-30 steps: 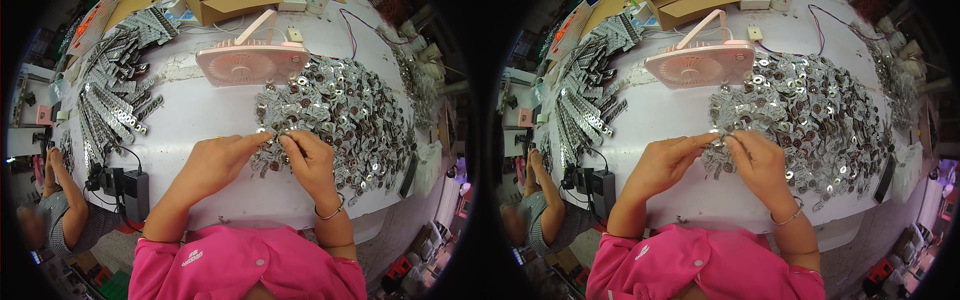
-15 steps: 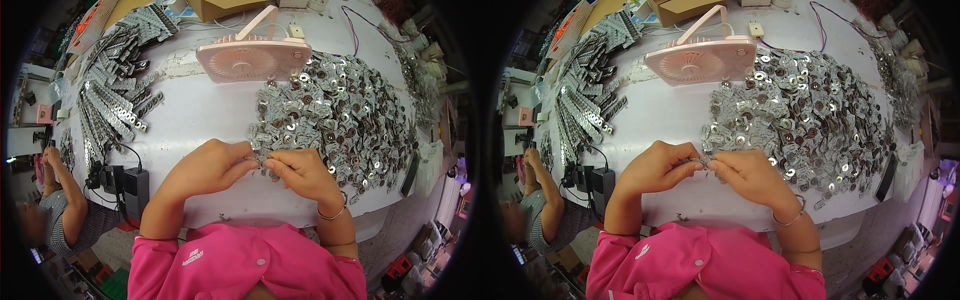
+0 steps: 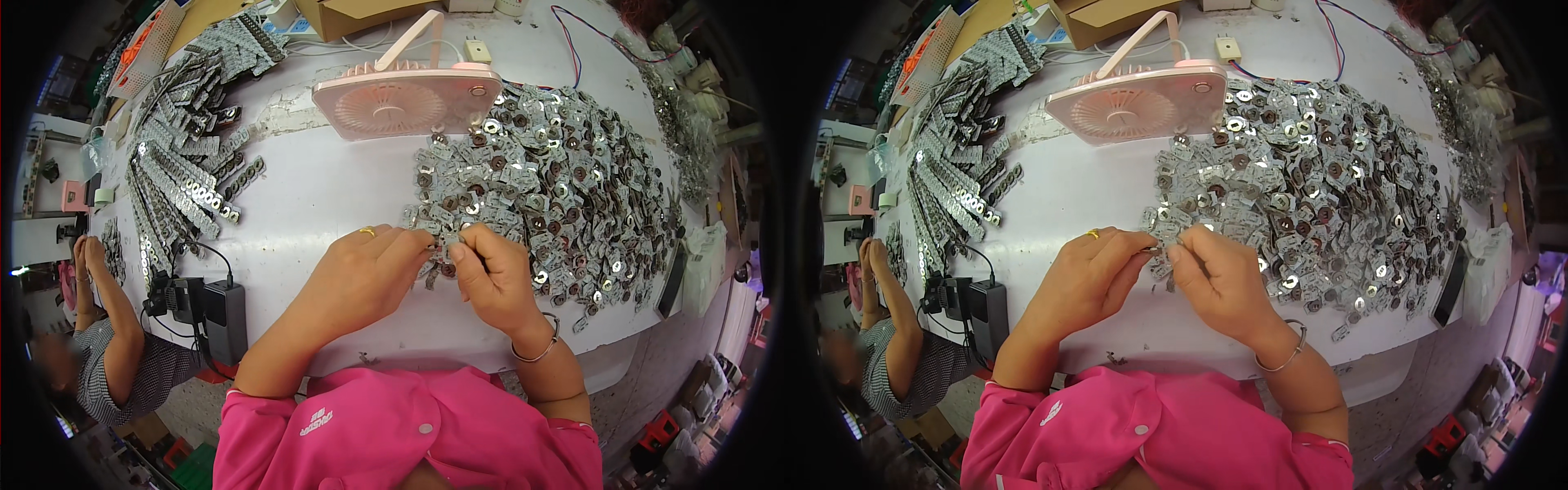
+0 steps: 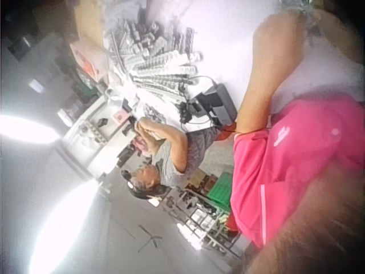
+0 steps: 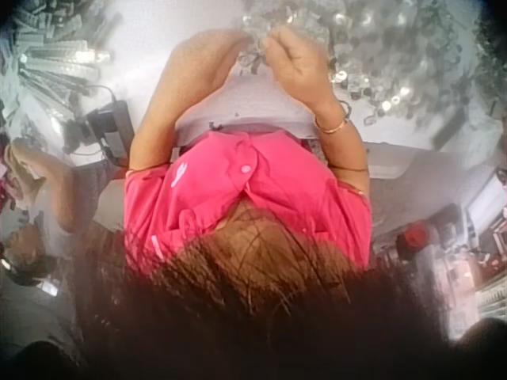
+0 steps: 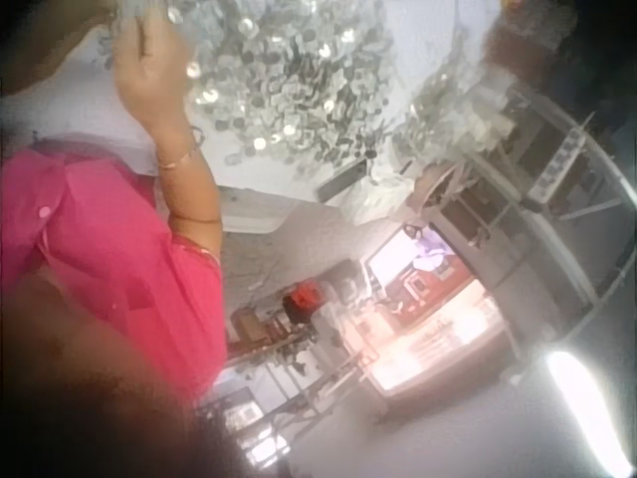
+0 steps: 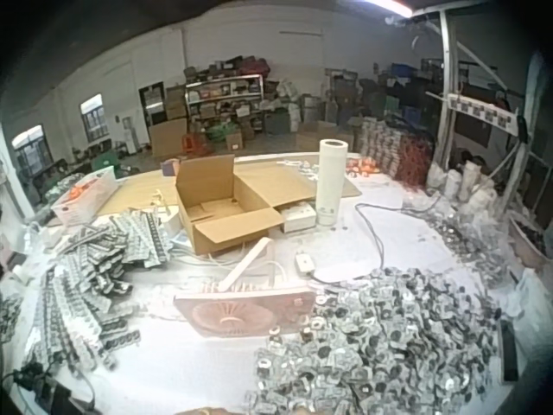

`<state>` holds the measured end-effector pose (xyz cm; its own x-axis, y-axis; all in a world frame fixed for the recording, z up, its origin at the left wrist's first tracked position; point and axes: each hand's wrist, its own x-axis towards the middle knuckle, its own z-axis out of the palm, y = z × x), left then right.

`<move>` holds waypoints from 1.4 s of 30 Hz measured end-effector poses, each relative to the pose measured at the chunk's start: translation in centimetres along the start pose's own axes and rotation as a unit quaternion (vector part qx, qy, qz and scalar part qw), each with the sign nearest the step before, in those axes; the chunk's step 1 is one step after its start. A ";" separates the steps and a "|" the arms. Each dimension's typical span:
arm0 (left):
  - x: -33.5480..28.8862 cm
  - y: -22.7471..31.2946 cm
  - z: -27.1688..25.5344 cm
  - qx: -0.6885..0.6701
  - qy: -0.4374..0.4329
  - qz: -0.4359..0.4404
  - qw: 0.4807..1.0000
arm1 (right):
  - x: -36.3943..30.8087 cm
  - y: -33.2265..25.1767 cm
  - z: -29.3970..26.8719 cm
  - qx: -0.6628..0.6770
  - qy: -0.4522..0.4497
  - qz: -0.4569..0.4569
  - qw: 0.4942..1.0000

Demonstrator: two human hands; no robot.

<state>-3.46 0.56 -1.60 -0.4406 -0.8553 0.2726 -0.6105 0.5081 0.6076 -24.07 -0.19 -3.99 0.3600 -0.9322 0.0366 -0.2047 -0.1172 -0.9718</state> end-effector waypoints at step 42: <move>0.4 -1.1 -1.1 -0.232 -0.088 -0.157 0.956 | 0.9 -0.3 -1.8 0.013 -0.033 -0.010 0.999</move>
<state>-2.24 -0.44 -1.33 -0.4117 -0.9075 -0.0832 -0.3920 0.0939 0.9152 -25.31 -1.63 -3.25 0.4228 -0.9053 0.0409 -0.1739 -0.1253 -0.9768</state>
